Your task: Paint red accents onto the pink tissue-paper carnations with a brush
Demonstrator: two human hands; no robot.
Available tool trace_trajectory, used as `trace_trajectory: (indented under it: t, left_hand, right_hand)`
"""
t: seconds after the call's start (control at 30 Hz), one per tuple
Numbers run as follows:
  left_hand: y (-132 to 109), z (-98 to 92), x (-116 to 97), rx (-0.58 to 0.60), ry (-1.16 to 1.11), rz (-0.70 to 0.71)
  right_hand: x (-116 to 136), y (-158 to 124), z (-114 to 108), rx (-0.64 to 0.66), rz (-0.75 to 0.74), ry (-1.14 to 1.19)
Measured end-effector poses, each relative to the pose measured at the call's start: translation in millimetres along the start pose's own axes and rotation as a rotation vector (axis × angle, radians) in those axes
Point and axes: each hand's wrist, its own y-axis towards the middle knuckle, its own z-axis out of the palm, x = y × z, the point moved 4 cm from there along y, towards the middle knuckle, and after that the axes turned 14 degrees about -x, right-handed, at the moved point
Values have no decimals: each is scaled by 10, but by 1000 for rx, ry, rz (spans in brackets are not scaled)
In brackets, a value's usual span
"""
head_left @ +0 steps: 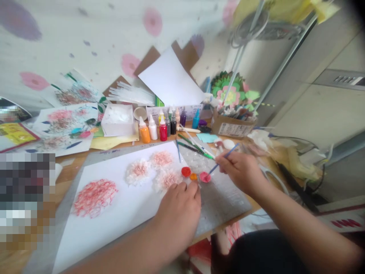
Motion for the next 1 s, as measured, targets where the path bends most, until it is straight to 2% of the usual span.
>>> trace_trajectory:
  t: [0.27, 0.47, 0.77, 1.0]
  left_hand:
    - [12, -24, 8, -34, -2, -9]
    - [11, -41, 5, -38, -24, -10]
    - [8, -34, 11, -31, -19, 1]
    - [31, 17, 24, -24, -15, 5]
  right_hand:
    - [1, 8, 20, -46, 4, -10]
    - [-15, 17, 34, -29, 27, -32]
    - [-88, 96, 29, 67, 0, -27]
    - [-18, 116, 39, 99, -49, -42]
